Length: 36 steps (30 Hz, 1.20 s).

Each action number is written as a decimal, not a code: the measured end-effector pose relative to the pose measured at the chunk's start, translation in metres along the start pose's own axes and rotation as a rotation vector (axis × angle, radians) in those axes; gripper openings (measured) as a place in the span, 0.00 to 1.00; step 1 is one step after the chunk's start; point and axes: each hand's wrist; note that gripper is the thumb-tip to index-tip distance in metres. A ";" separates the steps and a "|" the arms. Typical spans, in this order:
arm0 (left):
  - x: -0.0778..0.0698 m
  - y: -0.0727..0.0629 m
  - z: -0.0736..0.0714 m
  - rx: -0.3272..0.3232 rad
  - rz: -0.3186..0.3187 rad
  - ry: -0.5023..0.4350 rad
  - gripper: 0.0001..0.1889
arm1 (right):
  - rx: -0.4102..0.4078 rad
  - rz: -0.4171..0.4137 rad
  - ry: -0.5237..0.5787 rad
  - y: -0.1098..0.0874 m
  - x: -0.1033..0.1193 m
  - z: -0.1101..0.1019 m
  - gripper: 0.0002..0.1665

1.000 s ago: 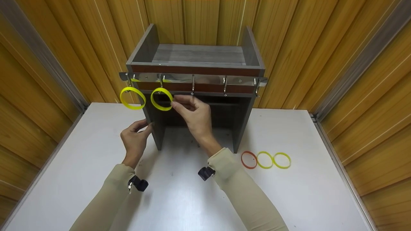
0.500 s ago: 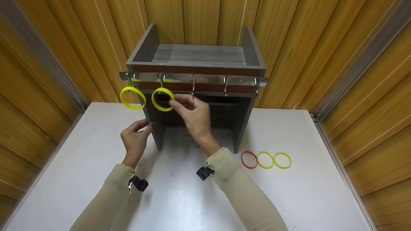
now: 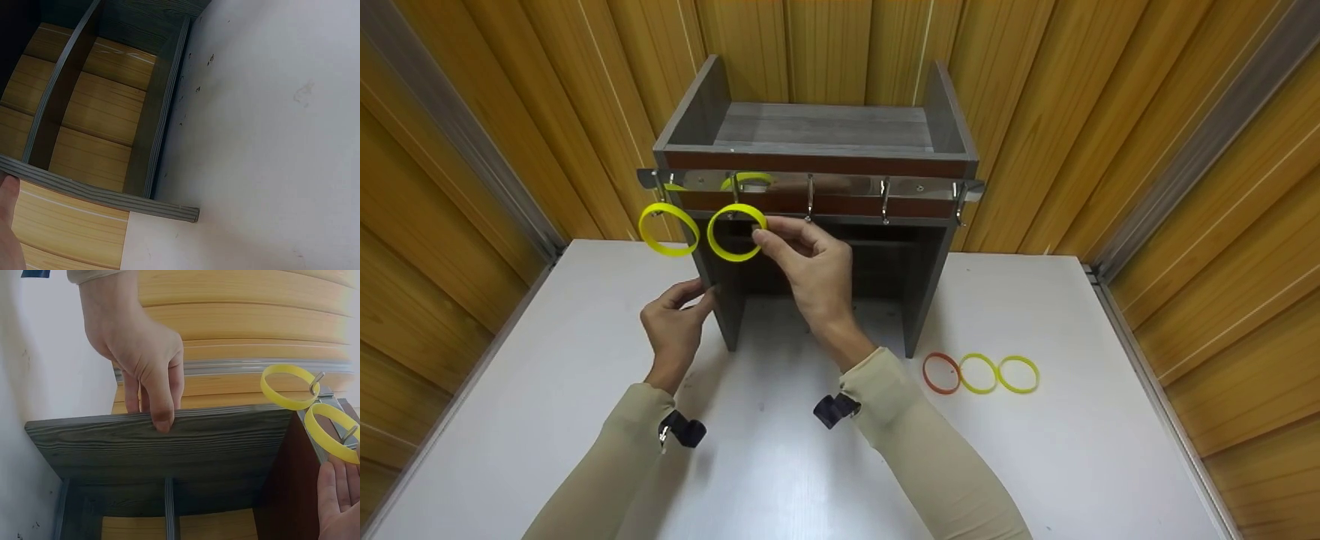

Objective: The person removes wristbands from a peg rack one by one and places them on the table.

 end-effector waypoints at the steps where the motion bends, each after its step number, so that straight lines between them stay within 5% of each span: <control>1: 0.000 0.000 0.000 0.001 -0.003 0.000 0.09 | 0.002 -0.003 0.005 -0.001 0.001 0.000 0.12; 36: 0.001 0.003 -0.007 -0.009 -0.013 0.019 0.10 | -0.007 -0.004 -0.054 -0.026 0.003 -0.045 0.14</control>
Point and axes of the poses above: each hand's wrist, its own y-axis towards the middle knuckle, its own z-axis out of the palm, x = y × z, and after that the axes turned 8 degrees about -y, right-handed
